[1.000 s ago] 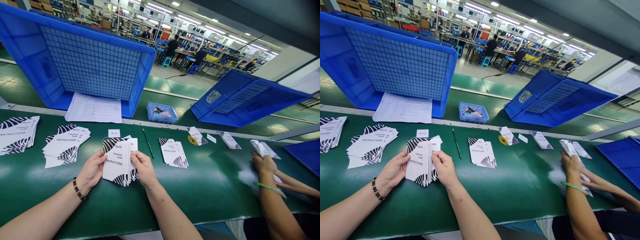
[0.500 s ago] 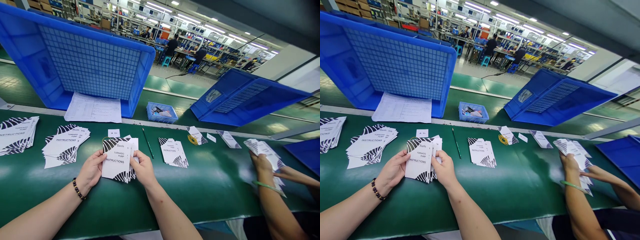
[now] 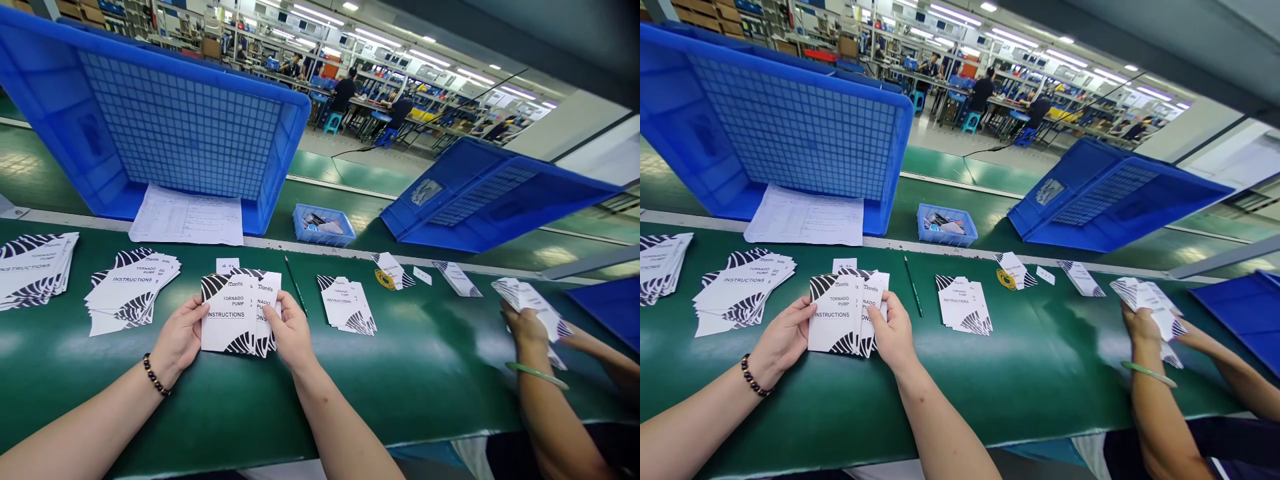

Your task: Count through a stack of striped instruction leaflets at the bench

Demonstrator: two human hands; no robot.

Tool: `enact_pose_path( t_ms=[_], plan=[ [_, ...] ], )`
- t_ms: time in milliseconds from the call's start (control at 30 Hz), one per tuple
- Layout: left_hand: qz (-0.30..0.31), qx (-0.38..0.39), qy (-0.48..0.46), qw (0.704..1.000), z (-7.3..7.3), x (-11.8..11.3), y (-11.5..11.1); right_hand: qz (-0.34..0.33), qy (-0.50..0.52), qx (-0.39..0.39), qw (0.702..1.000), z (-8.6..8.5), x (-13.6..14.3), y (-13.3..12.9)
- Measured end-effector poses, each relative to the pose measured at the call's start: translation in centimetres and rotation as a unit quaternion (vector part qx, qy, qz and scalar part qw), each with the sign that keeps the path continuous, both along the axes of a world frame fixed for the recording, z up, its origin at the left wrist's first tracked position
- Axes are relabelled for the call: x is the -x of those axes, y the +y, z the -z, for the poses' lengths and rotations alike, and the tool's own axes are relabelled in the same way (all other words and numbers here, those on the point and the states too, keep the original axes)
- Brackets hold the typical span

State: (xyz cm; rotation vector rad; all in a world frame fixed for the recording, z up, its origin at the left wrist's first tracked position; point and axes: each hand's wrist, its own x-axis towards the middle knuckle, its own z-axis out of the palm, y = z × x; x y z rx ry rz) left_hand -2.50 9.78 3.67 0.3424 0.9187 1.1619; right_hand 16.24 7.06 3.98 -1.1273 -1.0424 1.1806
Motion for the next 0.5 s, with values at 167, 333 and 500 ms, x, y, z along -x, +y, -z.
enact_pose_path(
  t_ms=[167, 333, 500],
  plan=[
    [-0.005, -0.005, 0.000, 1.000, -0.02, -0.12, -0.06, 0.038, -0.028, -0.018, 0.999, -0.45, 0.18, -0.35],
    [0.008, -0.012, 0.004, 1.000, 0.17, -0.01, -0.15, 0.010, -0.130, -0.022, 0.991, -0.80, -0.05, -0.49],
    [0.026, -0.017, 0.007, 1.000, 0.17, -0.04, -0.16, -0.006, -0.120, 0.011, 0.993, -0.62, 0.17, -0.53]
  ],
)
